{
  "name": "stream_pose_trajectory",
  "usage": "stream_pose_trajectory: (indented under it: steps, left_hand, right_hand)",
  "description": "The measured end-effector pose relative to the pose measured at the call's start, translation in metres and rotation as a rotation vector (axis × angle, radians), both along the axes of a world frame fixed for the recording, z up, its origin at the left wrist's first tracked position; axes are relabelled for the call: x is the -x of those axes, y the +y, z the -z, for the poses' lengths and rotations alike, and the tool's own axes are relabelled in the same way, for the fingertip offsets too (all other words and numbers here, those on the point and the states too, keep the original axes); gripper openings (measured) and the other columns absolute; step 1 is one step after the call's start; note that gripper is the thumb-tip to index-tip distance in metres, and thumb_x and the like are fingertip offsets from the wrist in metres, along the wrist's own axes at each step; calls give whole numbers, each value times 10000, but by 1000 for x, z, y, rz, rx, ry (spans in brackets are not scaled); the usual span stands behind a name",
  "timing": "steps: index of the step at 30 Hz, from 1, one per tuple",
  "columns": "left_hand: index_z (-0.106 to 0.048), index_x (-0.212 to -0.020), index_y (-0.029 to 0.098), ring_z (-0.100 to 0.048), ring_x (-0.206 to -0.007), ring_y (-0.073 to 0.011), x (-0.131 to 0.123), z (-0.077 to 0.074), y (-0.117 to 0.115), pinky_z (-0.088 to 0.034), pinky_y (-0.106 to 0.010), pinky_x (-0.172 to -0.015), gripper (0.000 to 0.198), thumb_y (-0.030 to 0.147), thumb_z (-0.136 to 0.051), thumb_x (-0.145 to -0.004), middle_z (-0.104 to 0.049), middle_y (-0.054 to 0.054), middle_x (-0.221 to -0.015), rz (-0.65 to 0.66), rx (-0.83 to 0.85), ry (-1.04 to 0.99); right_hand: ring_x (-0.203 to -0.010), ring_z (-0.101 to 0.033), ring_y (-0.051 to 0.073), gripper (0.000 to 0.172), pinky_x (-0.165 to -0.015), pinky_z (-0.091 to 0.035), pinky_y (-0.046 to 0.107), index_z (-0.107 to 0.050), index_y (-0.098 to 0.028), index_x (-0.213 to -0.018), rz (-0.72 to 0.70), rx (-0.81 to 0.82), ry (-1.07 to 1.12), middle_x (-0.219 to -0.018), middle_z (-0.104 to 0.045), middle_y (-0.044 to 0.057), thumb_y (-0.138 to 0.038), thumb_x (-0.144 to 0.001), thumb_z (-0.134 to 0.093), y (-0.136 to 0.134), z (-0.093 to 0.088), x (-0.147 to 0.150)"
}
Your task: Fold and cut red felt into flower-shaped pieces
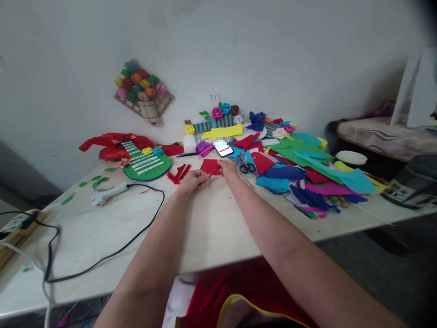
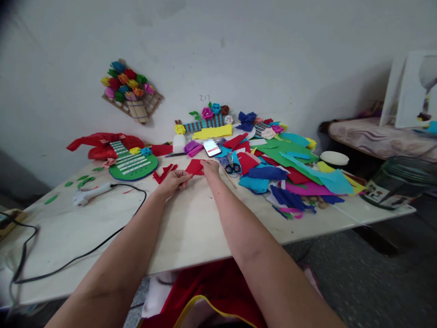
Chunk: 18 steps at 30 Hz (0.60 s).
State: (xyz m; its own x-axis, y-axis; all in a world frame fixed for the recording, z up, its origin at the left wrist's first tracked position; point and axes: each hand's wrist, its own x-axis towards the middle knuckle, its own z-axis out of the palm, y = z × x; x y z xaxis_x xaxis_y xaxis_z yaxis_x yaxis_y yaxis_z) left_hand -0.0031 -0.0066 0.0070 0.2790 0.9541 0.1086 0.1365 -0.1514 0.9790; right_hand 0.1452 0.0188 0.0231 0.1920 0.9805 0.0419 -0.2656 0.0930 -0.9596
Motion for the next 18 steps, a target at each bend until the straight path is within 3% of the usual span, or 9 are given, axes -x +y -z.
stream_pose_trajectory:
  steps: [3, 6, 10, 18]
  left_hand:
    - [-502, -606, 150, -343, -348, -40, 1, -1, 0, -210, -201, -381, 339, 436, -680, -644, -466, 45, -418, -19, -17, -26]
    - [-493, -588, 152, -341, -352, -41, 3, -1, 1, -215, -203, -385, 347, 439, -681, -639, -459, 46, -417, -62, -40, -55]
    - [-512, -596, 148, -353, -363, -43, 5, 0, 3, -225, -202, -395, 340, 438, -685, -635, -463, 45, -420, -87, -59, -64]
    - [-522, -615, 150, -358, -362, -46, 4, 3, 4, -231, -200, -389, 341, 451, -681, -641, -476, 42, -431, -92, -37, -30]
  right_hand:
    - [-345, -324, 55, 293, -358, -247, 199, -449, -165, -500, -59, -17, -37, -359, -368, -64, -274, -744, -570, 3, 5, 0]
    - [-324, -299, 46, 351, -331, -238, 199, -489, -155, -527, -239, 11, -59, -381, -418, -51, -429, -708, -612, 5, 10, -1]
    - [-317, -287, 35, 319, -326, -261, 190, -515, -149, -557, -418, 3, -87, -402, -456, -52, -405, -638, -687, 4, 14, -1]
    - [-322, -345, 41, 306, -337, -303, 182, -441, -159, -476, -318, -48, -134, -370, -437, -59, -254, -636, -684, 6, 15, 5]
